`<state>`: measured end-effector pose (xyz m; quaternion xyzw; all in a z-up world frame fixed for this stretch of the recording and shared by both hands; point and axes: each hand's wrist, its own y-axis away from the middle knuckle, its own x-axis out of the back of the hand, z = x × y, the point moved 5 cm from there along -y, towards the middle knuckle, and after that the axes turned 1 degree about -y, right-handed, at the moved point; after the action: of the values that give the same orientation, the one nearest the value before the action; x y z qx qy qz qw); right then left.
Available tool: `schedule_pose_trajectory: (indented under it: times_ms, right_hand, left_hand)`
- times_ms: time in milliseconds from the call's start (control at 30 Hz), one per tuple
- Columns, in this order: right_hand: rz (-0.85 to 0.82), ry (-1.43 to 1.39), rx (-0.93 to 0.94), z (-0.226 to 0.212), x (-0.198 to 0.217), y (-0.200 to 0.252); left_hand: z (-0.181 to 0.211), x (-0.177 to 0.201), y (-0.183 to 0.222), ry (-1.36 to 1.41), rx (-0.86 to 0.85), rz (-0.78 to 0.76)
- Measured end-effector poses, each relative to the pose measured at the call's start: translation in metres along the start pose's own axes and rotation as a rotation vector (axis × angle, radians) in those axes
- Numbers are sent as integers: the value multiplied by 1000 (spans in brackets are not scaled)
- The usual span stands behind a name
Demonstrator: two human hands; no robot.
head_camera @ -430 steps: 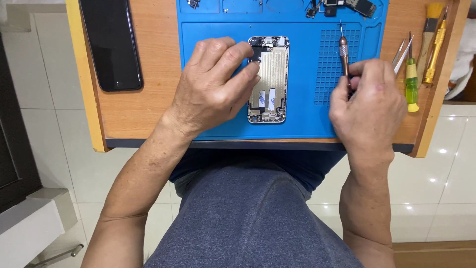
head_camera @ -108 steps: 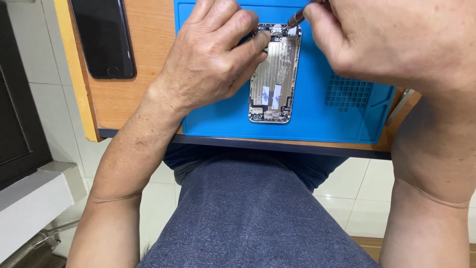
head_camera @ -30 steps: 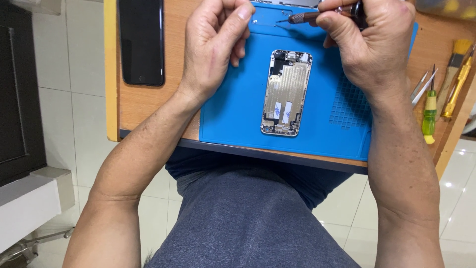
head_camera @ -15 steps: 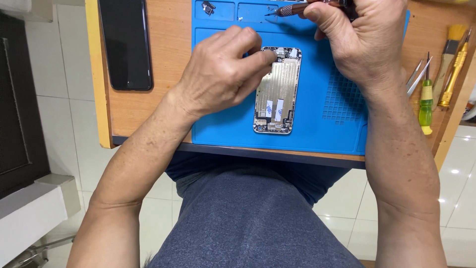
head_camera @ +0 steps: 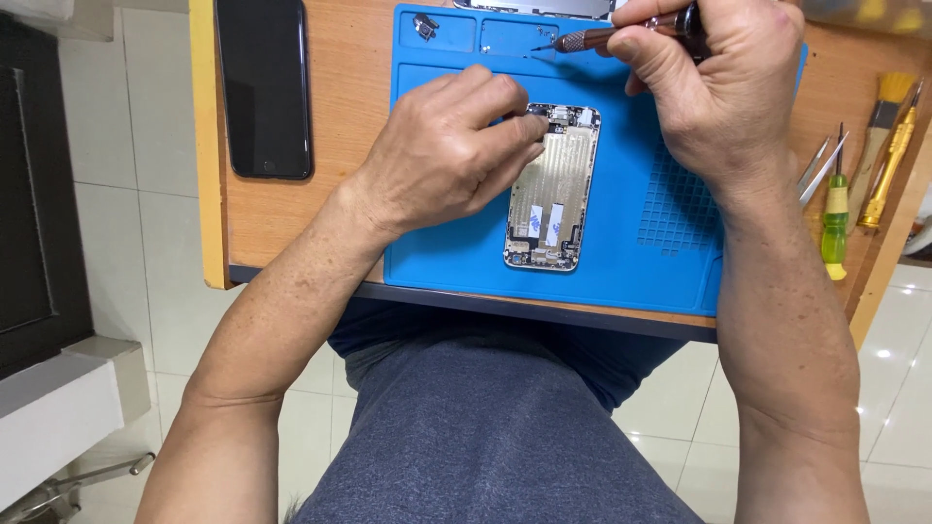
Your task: Repairing the internal components of a mobile phone using precision tools like a screwdriver and tweezers on an anti-static mat.
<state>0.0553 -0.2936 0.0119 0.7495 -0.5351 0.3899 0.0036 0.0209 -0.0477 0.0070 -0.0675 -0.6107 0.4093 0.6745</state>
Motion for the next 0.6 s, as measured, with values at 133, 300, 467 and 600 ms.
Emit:
schedule_pose_trajectory:
  times_ms: [133,300,467,600]
  right_hand:
    - [0,-7,-16,-2,-1,0]
    - [-34,8,-2,-5,-2,-3]
    - [-40,14,4,-4,-3,-3]
    - [-28,9,3,-8,-2,-5]
  left_hand:
    - [-1,19,-7,44,58,99]
    - [-24,25,-1,340,495,302]
    - [-29,22,1,443,613,296]
    - [-30,18,1,534,658,297]
